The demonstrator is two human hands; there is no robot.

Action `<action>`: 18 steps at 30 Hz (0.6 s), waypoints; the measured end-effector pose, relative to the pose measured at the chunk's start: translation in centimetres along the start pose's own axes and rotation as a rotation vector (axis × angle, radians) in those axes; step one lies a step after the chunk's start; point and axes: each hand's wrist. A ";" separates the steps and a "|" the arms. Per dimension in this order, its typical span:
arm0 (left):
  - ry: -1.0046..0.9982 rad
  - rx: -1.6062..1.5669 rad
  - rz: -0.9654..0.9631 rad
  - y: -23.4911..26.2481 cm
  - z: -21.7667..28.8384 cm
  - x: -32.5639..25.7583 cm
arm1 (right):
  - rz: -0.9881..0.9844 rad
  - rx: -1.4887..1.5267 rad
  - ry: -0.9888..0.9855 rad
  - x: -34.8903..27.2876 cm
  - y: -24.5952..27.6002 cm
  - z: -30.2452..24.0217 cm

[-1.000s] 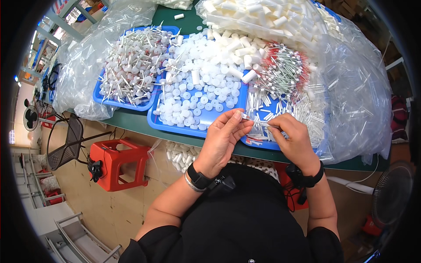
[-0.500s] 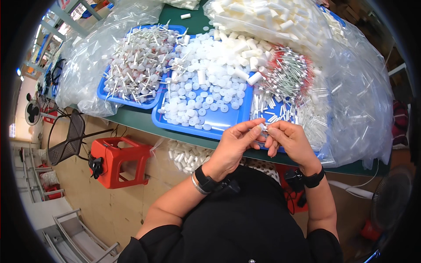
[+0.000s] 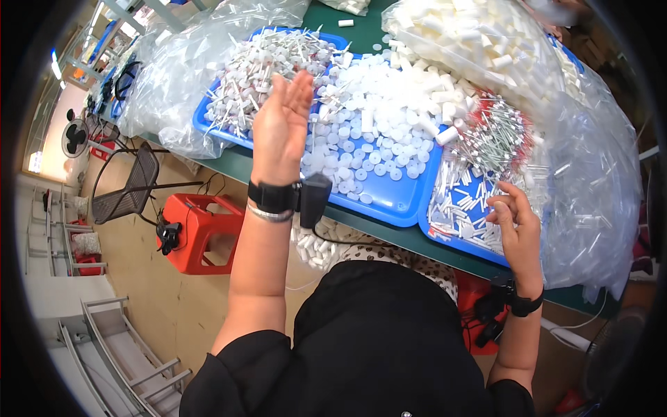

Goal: The person assembles small white plastic components by hand at a workstation. They pick up a white cap and a clear tube, insert the tube into the cap, and place the finished unit into a blue tray. The person repeats this process continuously, handling the parts one at a time.

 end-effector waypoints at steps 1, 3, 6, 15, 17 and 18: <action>0.038 0.065 -0.015 -0.1 -0.8 -0.5 | -0.006 -0.066 0.002 -0.1 0.6 0.4; 0.149 0.362 -0.091 -0.2 -2.9 -2.7 | 0.049 -0.169 -0.015 -0.3 1.3 1.5; 0.188 0.889 -0.145 0.6 -6.2 -5.3 | -0.047 -0.479 0.189 0.2 2.8 2.4; -0.486 1.748 -0.344 0.3 -8.7 -6.2 | -0.267 -0.732 0.323 1.4 1.3 3.1; -0.532 1.765 -0.318 0.3 -8.8 -6.1 | -0.289 -0.819 0.290 1.5 0.6 3.5; -0.573 1.771 -0.293 0.2 -8.9 -6.0 | -0.298 -0.829 0.283 1.4 0.3 3.8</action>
Point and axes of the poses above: each hand's wrist, its own x-axis towards the middle knuckle, its own y-axis out of the back of the hand, z = x × y, and after that the axes turned 13 degrees about y, right-handed
